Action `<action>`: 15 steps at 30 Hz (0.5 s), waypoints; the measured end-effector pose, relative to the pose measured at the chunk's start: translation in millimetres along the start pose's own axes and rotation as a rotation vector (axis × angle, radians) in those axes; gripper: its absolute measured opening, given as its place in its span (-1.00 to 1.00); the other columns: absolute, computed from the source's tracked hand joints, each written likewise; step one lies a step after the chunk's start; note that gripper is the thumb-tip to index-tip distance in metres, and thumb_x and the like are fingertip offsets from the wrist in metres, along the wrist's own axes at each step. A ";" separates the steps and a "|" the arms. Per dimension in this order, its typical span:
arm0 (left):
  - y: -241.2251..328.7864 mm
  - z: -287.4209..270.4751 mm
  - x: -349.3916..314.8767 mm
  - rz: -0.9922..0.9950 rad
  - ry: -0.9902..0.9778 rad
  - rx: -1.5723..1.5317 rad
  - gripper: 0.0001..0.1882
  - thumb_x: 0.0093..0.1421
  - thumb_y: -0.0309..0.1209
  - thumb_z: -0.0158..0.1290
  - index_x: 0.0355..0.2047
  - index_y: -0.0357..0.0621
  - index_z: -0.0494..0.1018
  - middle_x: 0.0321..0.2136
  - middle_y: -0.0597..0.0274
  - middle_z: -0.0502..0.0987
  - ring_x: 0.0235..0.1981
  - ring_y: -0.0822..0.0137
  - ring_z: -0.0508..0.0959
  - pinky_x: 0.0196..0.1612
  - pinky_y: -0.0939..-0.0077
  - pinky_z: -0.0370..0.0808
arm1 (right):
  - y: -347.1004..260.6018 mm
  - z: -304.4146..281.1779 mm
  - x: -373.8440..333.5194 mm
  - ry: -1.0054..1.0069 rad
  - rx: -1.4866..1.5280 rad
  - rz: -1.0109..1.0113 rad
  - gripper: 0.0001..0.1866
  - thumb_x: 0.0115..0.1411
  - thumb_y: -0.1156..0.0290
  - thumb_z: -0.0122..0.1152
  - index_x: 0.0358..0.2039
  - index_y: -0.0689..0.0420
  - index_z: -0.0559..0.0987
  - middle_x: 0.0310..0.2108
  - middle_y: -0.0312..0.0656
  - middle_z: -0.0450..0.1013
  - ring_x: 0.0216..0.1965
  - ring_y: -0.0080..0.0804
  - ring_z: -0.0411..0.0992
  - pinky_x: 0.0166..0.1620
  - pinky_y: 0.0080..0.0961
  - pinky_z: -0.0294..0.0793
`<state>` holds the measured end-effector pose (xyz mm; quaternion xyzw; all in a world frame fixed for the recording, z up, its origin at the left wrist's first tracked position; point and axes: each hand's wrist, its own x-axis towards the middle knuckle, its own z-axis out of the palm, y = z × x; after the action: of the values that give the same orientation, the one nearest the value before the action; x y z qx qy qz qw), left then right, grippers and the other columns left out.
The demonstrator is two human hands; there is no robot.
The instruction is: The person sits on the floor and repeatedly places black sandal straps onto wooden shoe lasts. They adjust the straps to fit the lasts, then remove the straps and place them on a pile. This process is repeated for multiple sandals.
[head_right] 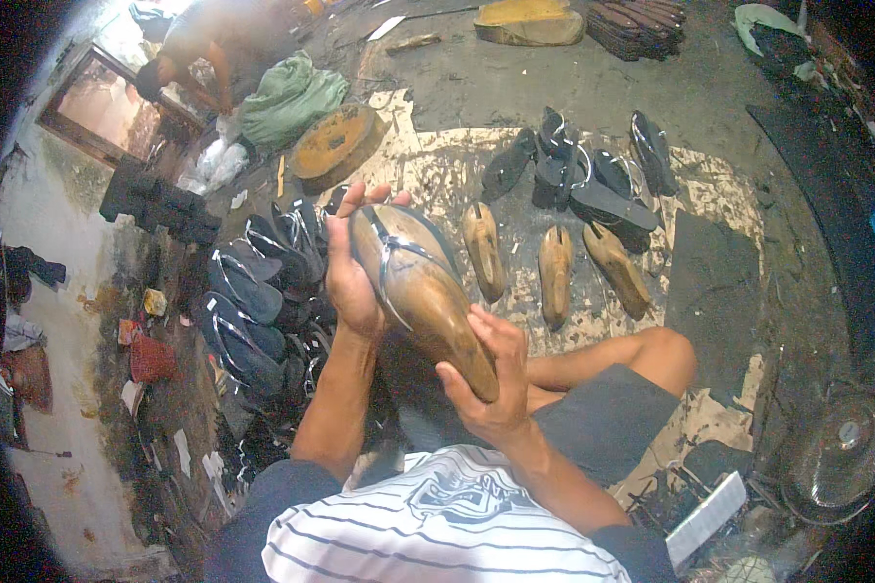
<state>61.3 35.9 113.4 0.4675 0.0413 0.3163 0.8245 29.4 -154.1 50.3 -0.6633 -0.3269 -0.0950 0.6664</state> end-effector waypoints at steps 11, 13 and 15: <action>-23.9 -18.7 -92.6 -0.104 -0.136 0.542 0.13 -0.10 -0.21 0.48 0.23 -0.09 -0.16 0.08 -0.01 0.16 0.17 0.20 0.29 0.25 0.25 0.28 | -1.8 -36.5 73.6 -0.351 0.009 0.108 -0.38 0.16 0.18 0.34 0.18 0.20 0.44 0.12 0.07 0.34 0.16 -0.04 0.32 0.17 -0.21 0.31; -12.9 5.5 -105.1 -0.222 -0.166 0.444 0.08 -0.07 -0.30 0.43 0.22 -0.08 -0.17 0.09 0.00 0.15 0.17 0.20 0.29 0.23 0.27 0.31 | -1.3 -31.7 77.5 -0.466 -0.103 0.112 -0.44 0.20 0.26 0.30 0.16 0.23 0.46 0.04 0.04 0.41 0.06 -0.16 0.39 0.07 -0.29 0.38; -6.1 11.2 -113.9 -0.305 -0.134 0.381 0.06 -0.06 -0.32 0.42 0.22 -0.07 -0.18 0.10 -0.01 0.15 0.18 0.20 0.28 0.24 0.26 0.30 | 3.0 -33.1 81.8 -0.550 -0.069 0.083 -0.51 0.23 0.35 0.26 0.14 0.26 0.48 -0.01 0.01 0.46 -0.02 -0.23 0.45 0.01 -0.36 0.43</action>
<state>-22.4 -38.5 88.9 0.6228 0.1156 0.1431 0.7605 104.2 -160.0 96.9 -0.6993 -0.4646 0.1049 0.5330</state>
